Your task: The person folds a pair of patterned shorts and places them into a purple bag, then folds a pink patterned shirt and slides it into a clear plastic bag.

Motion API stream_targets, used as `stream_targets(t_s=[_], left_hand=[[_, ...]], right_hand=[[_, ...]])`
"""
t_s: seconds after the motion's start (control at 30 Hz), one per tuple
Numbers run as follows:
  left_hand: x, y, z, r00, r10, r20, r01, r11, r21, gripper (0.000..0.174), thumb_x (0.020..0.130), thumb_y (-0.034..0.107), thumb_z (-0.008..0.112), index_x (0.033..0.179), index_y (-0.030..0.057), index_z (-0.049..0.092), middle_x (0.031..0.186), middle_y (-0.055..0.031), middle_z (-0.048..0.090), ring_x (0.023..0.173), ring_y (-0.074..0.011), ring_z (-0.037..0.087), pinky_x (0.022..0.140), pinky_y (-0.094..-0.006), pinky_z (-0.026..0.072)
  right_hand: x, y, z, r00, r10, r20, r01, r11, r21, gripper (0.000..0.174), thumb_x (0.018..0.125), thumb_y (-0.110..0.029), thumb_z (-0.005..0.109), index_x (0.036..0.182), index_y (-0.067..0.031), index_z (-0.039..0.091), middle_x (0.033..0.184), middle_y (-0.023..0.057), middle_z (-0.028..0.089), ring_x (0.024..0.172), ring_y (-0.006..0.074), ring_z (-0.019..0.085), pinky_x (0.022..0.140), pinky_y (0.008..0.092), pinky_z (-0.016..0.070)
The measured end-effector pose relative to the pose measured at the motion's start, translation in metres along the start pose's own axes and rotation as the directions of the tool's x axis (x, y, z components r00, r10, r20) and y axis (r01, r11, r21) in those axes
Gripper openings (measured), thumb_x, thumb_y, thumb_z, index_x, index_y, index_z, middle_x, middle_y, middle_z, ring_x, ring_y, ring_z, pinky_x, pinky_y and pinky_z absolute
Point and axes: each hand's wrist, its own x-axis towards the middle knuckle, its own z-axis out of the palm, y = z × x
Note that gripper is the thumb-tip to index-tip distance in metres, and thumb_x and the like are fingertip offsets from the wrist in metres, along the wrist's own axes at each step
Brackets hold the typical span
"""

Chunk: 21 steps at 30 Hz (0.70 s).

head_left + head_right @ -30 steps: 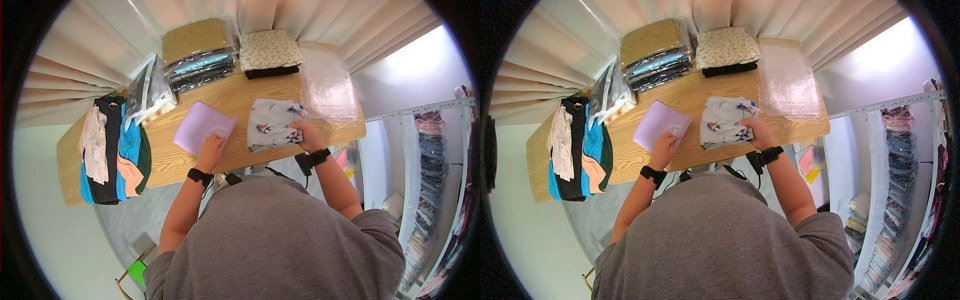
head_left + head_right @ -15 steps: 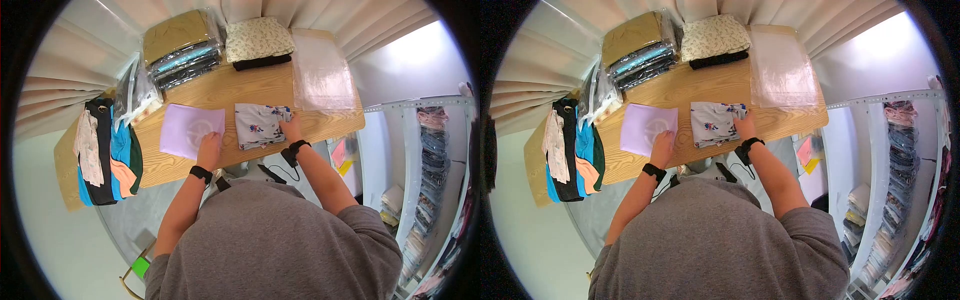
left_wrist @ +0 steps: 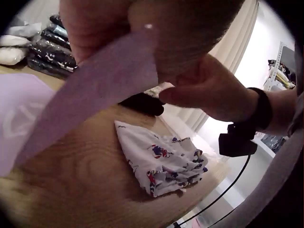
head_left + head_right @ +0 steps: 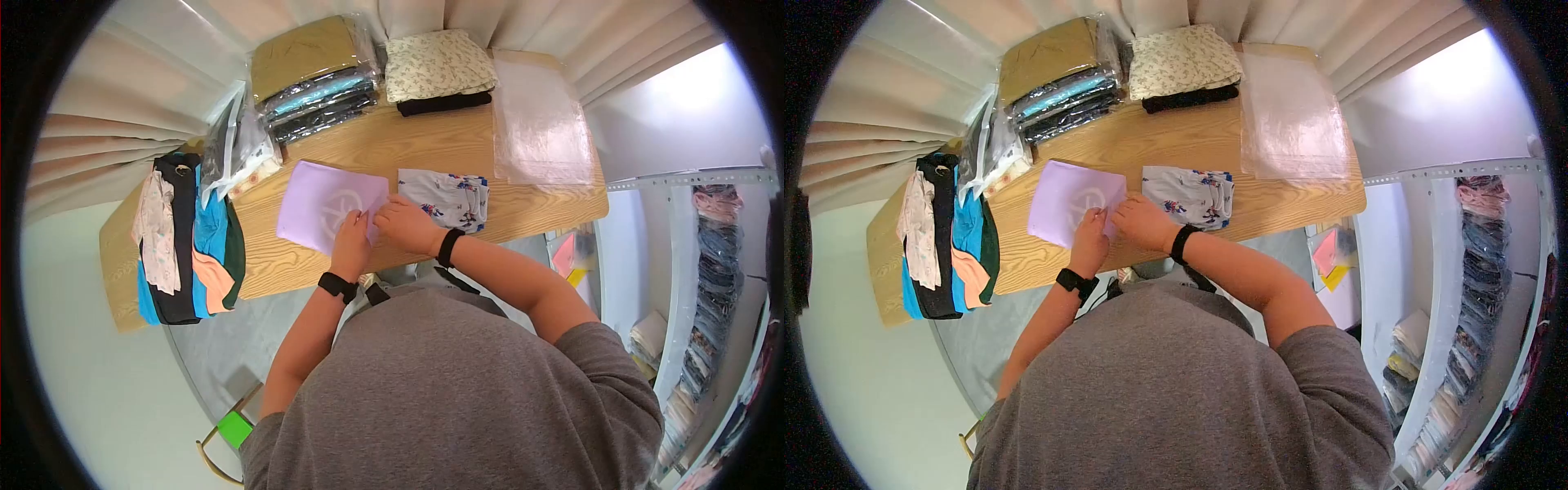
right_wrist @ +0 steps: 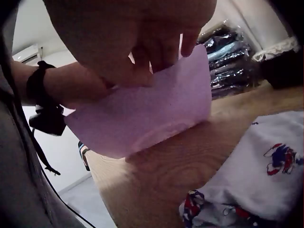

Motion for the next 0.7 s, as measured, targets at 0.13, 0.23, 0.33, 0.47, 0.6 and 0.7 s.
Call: stream_targets(t_s=[0.13,0.23,0.33,0.47,0.6,0.7], left_hand=[[0.005,0.014,-0.026,0.988,0.088,-0.126,-0.068,0.985,0.156,0.027,0.076,-0.003,0.049,0.102,-0.0042,0.054,0.11,-0.0197,0.051,0.095,-0.0367,0.053,0.078,-0.0403,0.0461],[0.008,0.038,-0.045,0.99,0.07,-0.119,-0.056,0.991,0.124,0.035,0.073,-0.006,0.049,0.108,-0.0058,0.053,0.112,-0.0235,0.051,0.1,-0.0397,0.052,0.085,-0.0411,0.0444],[0.006,0.053,-0.06,0.987,0.111,-0.118,-0.095,0.987,0.133,0.033,0.075,-0.003,0.051,0.108,-0.0059,0.053,0.113,-0.0243,0.051,0.101,-0.0392,0.052,0.085,-0.0401,0.0448],[0.006,0.072,-0.082,0.976,0.163,-0.144,-0.148,0.983,0.112,0.03,0.076,-0.003,0.051,0.105,-0.0064,0.055,0.111,-0.025,0.052,0.099,-0.039,0.053,0.084,-0.0398,0.0453],[0.007,0.088,-0.107,0.937,0.261,-0.233,-0.247,0.965,0.09,0.026,0.074,-0.003,0.052,0.099,-0.0062,0.058,0.108,-0.0235,0.054,0.095,-0.0372,0.055,0.082,-0.0392,0.0458],[0.004,0.081,-0.111,0.935,0.27,-0.228,-0.253,0.962,0.103,0.024,0.073,-0.004,0.052,0.096,-0.0059,0.059,0.105,-0.0213,0.055,0.093,-0.0361,0.055,0.081,-0.0385,0.0461]], right_hand=[[0.011,-0.012,-0.005,0.984,0.024,0.174,0.013,0.978,-0.209,0.015,0.072,-0.016,0.053,0.08,-0.0072,0.062,0.083,0.0086,0.06,0.084,0.0242,0.055,0.083,0.035,0.041],[0.027,-0.02,-0.009,0.992,-0.116,0.041,0.12,0.983,-0.135,0.015,0.071,-0.017,0.054,0.076,-0.0059,0.063,0.084,0.0096,0.062,0.086,0.0259,0.057,0.083,0.036,0.0419],[0.047,-0.011,0.008,0.982,0.0,-0.191,-0.001,1.0,-0.002,0.016,0.073,-0.018,0.055,0.076,-0.0053,0.063,0.086,0.0125,0.064,0.089,0.0273,0.059,0.079,0.039,0.0443],[0.057,-0.011,0.002,0.97,0.166,0.177,-0.171,0.985,0.014,0.017,0.076,-0.02,0.054,0.081,-0.0068,0.063,0.089,0.0153,0.064,0.091,0.0277,0.061,0.077,0.0419,0.0459],[0.06,-0.005,0.014,0.98,0.037,0.196,-0.058,0.993,0.101,0.018,0.079,-0.023,0.052,0.086,-0.0103,0.063,0.091,0.0144,0.064,0.091,0.0278,0.06,0.078,0.0439,0.0461],[0.057,0.004,0.023,0.926,-0.107,0.362,0.065,0.99,0.126,0.021,0.081,-0.027,0.051,0.088,-0.0114,0.063,0.097,0.013,0.063,0.098,0.0298,0.057,0.08,0.0448,0.0455]])
